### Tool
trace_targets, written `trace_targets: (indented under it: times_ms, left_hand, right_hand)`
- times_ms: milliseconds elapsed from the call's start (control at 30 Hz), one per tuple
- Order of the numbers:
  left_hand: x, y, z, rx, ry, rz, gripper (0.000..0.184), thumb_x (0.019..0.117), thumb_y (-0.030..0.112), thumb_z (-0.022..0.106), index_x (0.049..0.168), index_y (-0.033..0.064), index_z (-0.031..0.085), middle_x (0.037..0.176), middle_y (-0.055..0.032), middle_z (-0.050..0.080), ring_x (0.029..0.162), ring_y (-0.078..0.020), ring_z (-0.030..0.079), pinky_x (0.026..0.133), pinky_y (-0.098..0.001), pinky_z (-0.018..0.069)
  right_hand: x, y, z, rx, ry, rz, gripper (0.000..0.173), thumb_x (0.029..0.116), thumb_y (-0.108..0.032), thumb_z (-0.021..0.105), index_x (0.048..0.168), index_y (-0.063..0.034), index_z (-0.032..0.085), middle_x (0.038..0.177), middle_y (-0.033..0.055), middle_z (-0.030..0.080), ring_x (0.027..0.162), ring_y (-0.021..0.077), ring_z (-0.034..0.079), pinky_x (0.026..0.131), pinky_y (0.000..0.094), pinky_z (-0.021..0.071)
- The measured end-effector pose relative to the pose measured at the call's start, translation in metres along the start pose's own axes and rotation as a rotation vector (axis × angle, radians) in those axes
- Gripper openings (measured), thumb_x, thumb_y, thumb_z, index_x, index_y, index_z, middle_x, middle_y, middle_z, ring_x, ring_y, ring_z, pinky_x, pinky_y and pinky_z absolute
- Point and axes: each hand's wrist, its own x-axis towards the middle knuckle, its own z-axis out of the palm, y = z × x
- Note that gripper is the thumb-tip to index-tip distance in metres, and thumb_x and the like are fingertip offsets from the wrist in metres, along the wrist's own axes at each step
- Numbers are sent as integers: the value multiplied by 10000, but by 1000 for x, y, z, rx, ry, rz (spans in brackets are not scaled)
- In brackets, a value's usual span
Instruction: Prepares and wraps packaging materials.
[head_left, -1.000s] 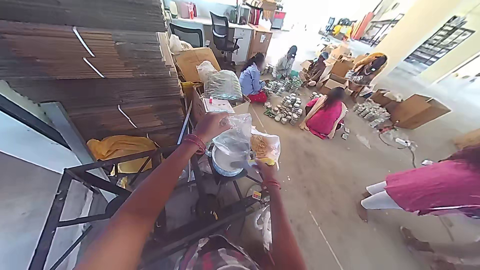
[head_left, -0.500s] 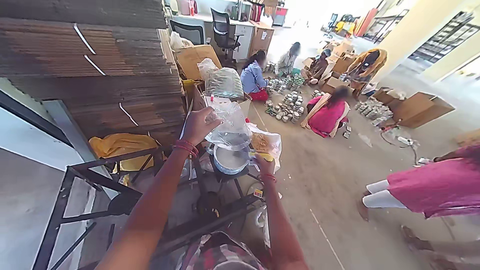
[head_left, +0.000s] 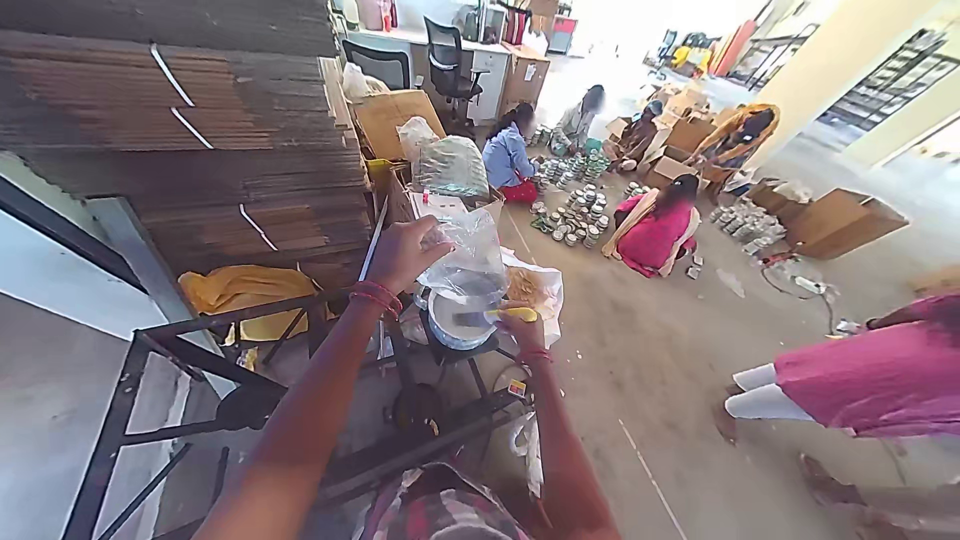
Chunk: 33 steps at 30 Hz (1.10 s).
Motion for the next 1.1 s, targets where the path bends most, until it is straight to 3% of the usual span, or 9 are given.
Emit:
trace_targets:
  times_ms: [67,200,400,567,733,933,1100]
  left_hand:
    - [3,-1,0,20,-36,6,331,948,309,728,1064,1,697,894,-204,717,847,-379,711,780,-620,538]
    - [10,-2,5,6,-52,-19,313,947,294,731,1057,4,695,890,-198,715,841,-369,707,786,-614,535]
    - [16,5,7,28,-82,-48,335,947,306,733,1051,-9,692,883,-217,709,845,-408,698,789,-642,519]
    - [16,4,7,22,-63,-12,322,942,294,731,1049,-7,691,868,-209,705,828,-387,699,778,-623,527]
    - [19,6,6,38,-65,16,310,942,290,733,1039,-1,691,856,-208,702,812,-392,696,761,-628,523]
    - [28,24,13,140,-271,68,312,968,270,708,1110,-8,695,948,-244,717,918,-450,702,824,-663,516]
    - [40,26,22,194,-333,121,297,987,294,676,1067,8,683,907,-228,704,890,-441,692,786,-646,512]
  right_hand:
    - [-3,-6,-10,-11,-2,11,152,911,8,716,1056,49,695,919,145,739,699,192,728,661,331,640]
    - [6,10,-8,28,165,-28,161,920,-24,735,1063,40,702,907,151,733,726,193,722,693,352,634]
    - [0,1,-10,-16,-5,12,161,907,7,722,1058,55,695,926,148,738,700,188,730,657,330,642]
    - [18,9,-15,-2,180,-37,152,914,-28,736,1048,37,707,857,139,728,669,177,704,646,334,621]
    - [4,-4,0,-8,-28,35,183,920,2,720,1095,50,694,903,144,738,683,171,715,650,312,623]
    - [11,4,-14,-51,130,-17,158,911,-55,754,1042,26,717,848,125,734,666,166,709,650,329,625]
    - [1,6,-16,-81,-1,-70,171,894,-19,744,1054,34,715,921,130,746,709,174,725,673,332,635]
